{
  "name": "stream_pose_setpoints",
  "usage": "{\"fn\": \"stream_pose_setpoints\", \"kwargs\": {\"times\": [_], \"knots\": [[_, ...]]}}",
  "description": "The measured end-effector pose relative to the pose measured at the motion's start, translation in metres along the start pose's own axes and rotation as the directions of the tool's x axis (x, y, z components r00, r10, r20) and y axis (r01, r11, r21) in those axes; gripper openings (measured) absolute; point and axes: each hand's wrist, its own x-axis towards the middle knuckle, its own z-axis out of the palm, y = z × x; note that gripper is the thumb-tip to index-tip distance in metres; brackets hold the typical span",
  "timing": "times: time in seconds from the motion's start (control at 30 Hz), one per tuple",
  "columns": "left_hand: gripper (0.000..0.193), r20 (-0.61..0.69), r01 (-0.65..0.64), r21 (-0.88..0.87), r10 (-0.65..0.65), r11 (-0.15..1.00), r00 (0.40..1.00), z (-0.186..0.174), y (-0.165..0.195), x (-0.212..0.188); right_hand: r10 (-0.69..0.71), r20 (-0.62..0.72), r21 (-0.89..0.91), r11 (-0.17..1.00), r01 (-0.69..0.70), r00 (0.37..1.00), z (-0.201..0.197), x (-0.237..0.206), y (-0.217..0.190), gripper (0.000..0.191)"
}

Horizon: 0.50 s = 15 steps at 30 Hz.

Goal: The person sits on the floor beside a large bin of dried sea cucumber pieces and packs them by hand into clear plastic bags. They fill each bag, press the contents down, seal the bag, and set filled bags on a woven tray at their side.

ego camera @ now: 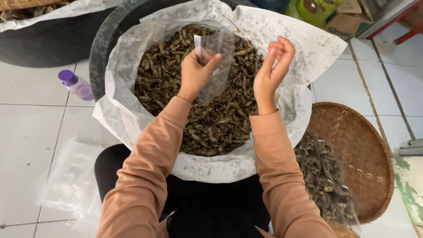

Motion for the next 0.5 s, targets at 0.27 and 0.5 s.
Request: {"fn": "stream_pose_setpoints", "kwargs": {"times": [0.27, 0.5], "knots": [[0.029, 0.249, 0.141, -0.466, -0.023, 0.873, 0.968, -0.001, -0.022, -0.011, 0.485, 0.066, 0.201, 0.849, -0.488, 0.872, 0.031, -0.030, 0.019, 0.032], [0.018, 0.180, 0.008, -0.266, 0.041, 0.964, 0.983, -0.016, -0.025, 0.000, 0.145, 0.147, -0.153, 0.981, -0.123, 0.978, 0.028, -0.032, 0.028, 0.034]]}}
